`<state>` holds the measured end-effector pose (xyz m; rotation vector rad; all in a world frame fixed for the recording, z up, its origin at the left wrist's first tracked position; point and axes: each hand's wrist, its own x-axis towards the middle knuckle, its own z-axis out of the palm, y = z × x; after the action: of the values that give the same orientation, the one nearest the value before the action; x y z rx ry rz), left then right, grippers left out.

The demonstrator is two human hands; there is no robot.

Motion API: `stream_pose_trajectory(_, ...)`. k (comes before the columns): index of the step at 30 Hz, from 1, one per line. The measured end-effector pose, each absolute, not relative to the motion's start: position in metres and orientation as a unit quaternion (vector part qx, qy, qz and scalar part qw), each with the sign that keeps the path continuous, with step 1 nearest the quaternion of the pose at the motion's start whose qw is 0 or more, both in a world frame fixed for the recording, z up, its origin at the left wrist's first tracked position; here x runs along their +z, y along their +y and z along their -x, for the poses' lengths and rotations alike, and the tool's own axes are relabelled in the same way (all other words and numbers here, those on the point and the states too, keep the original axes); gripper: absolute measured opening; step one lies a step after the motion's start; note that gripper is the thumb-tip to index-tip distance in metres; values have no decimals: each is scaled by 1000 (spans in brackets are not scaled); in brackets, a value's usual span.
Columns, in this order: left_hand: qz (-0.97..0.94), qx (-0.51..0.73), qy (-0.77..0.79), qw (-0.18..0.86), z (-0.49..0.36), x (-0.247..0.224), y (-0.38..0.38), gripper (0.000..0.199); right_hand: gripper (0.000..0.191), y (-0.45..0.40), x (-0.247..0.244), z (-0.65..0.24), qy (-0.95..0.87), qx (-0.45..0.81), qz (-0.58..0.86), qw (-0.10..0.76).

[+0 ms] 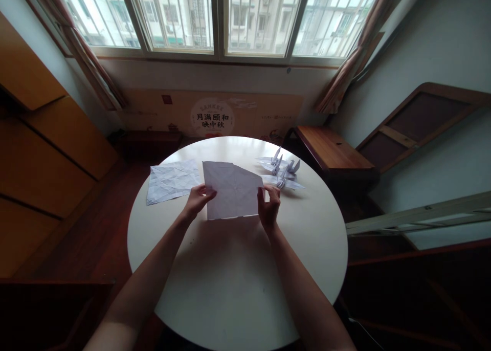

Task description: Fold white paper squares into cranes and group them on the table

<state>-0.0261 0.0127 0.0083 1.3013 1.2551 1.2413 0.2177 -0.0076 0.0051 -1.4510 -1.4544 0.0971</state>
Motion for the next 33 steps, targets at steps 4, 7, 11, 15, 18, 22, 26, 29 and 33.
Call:
stream_pose_trajectory(4, -553, 555, 539, 309, 27, 14, 9, 28, 28, -15, 10, -216, -598, 30, 604, 527)
stream_pose_trajectory(7, -579, 573, 545, 197, 28, 24, 4, 15, 25, -18, 12, -215, -581, 43, 608, 539)
stream_pose_trajectory(11, -626, 520, 565, 136, 31, 30, 1, 12, 22, -16, 11, -216, -602, 79, 587, 536)
stream_pose_trajectory(15, -676, 332, 642, 146, 33, 19, 5, 28, 19, -12, 5, -219, -612, 97, 642, 451)
stream_pose_trajectory(18, -705, 228, 655, 150, 33, 11, 6, 42, 19, -9, 0, -221, -617, 115, 689, 364)
stream_pose_trajectory(22, -736, 203, 626, 159, 34, 8, 6, 46, 20, -7, -7, -224, -617, 129, 697, 341)
stream_pose_trajectory(26, -757, 200, 596, 178, 37, 7, 6, 44, 22, -5, -10, -227, -606, 135, 694, 363)
stream_pose_trajectory(29, -774, 194, 577, 173, 40, 5, 6, 33, 23, -4, -10, -228, -594, 136, 694, 384)
stream_pose_trajectory(33, -762, 218, 584, 175, 40, 6, 7, 28, 22, -2, -10, -227, -584, 116, 692, 408)
